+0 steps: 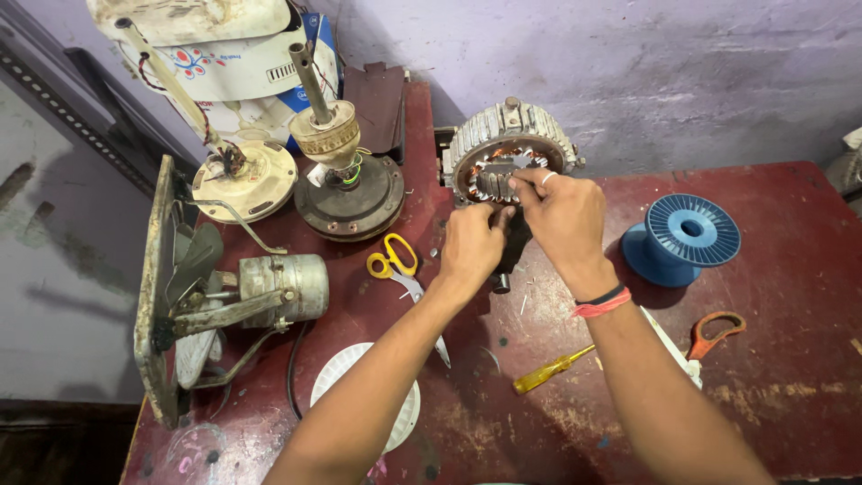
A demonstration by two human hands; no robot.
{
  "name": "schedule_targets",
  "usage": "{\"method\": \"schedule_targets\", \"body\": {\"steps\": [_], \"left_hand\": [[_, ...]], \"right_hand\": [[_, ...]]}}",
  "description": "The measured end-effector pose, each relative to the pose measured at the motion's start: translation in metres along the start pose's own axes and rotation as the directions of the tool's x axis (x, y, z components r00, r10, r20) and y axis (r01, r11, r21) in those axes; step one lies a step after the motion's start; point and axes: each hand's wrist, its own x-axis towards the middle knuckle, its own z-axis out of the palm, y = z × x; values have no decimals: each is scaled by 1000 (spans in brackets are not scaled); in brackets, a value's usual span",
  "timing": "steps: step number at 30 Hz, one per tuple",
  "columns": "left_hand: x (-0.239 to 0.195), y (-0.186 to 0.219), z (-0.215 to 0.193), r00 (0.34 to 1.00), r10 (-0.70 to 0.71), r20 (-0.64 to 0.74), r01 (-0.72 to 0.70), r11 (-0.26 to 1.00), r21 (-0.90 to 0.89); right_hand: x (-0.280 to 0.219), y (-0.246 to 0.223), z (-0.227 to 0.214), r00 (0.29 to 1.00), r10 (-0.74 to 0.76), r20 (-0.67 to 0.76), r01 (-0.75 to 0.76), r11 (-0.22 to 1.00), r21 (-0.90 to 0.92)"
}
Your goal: The person uses a yellow-handled screwdriver and orange-handled scissors to adjust and trim copper windings inside a motor stator held in a bench vise. The person repeatedly pries, presses, and snips wires within the stator slots while rotating the stator to access different sections.
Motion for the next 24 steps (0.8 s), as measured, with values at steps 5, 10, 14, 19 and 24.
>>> {"method": "schedule_targets", "body": {"steps": [5,10,14,19,24], "left_hand": [[1,11,-3,995,-44,-87,45,999,16],[-6,3,-5,880,138,-455,-251,947,-198],[19,-34,-13,764,-20,-645,-283,888,-363],[92,-83,-31,939,-336,-70,86,427,-900],[102,-94,-21,868,-44,494,493,193,-848]], "right_hand": [[-3,7,17,996,-13,-88,9,999,-43],[-2,8,22,996,-9,-87,2,996,-86],[-2,6,25,993,42,-109,-54,993,-109],[-5,8,33,985,27,-169,-52,988,-145],[-9,10,44,967,65,-248,-110,978,-175]]}}
